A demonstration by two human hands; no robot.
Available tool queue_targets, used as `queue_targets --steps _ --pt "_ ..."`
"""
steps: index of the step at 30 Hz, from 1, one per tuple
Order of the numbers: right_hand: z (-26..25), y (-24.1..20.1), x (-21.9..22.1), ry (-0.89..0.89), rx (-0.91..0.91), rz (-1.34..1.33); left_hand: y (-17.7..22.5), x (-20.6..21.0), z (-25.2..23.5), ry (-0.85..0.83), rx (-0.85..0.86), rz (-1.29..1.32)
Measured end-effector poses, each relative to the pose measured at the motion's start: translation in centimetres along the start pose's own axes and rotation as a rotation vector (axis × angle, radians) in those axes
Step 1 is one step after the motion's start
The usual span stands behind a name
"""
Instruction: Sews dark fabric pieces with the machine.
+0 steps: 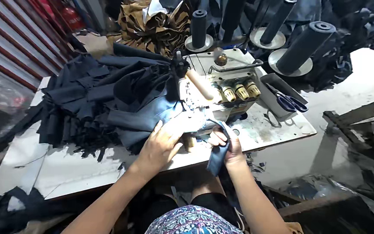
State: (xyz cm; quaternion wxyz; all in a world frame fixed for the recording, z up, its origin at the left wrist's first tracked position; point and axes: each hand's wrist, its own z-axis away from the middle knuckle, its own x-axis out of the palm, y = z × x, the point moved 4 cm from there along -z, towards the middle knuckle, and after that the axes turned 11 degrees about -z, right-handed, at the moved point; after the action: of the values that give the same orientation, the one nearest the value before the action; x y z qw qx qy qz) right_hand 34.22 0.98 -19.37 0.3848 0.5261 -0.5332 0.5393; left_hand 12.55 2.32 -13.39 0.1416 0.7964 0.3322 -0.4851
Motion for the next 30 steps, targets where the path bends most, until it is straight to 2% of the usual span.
queue_targets --steps 5,8,12,14,16,17,19,21,23,25,27,28,30 --pt "-1.6 1.0 0.5 0.09 -0.104 -0.031 2.1 -0.6 -1.2 -0.079 -0.164 -0.073" --pt "-1.8 0.9 0.6 0.153 -0.144 0.015 1.8 -0.6 -1.8 -0.086 -0.168 -0.04" --pt "-1.7 0.8 0.5 0.144 -0.131 0.091 -0.2 -0.1 -3.2 -0.109 -0.133 0.031" --pt "-1.3 1.2 0.6 0.187 -0.11 0.207 -1.6 0.0 -3.8 -0.158 -0.115 0.066" --pt "-0.5 2.2 1.4 0.214 -0.075 0.469 -2.3 -0.8 -4.0 -0.221 -0.155 0.194" --pt "0.0 2.8 1.9 0.177 -0.054 0.6 -2.1 -1.7 -4.1 -0.221 -0.211 0.293" --pt "1.1 4.2 3.2 0.024 0.03 0.71 -0.3 -3.8 -3.9 -0.101 -0.294 0.419" --pt "2.4 5.1 4.9 -0.216 0.115 0.667 1.8 -5.4 -3.1 -0.029 -0.28 0.479" --pt "2.9 4.7 6.5 -0.471 0.146 0.571 1.9 -7.2 -2.6 0.017 -0.248 0.502" --pt "3.2 3.4 7.6 -0.622 0.123 0.464 -0.7 -9.9 -2.4 0.081 -0.276 0.372" --pt "3.3 1.9 7.6 -0.596 0.044 0.323 -5.1 -11.8 -2.2 0.113 -0.372 0.055" --pt "3.0 1.3 7.0 -0.532 0.005 0.272 -7.2 -12.0 -2.0 0.114 -0.425 -0.103" --pt "1.9 0.9 4.5 -0.241 -0.049 0.287 -8.3 -10.8 -1.6 0.102 -0.452 -0.23"
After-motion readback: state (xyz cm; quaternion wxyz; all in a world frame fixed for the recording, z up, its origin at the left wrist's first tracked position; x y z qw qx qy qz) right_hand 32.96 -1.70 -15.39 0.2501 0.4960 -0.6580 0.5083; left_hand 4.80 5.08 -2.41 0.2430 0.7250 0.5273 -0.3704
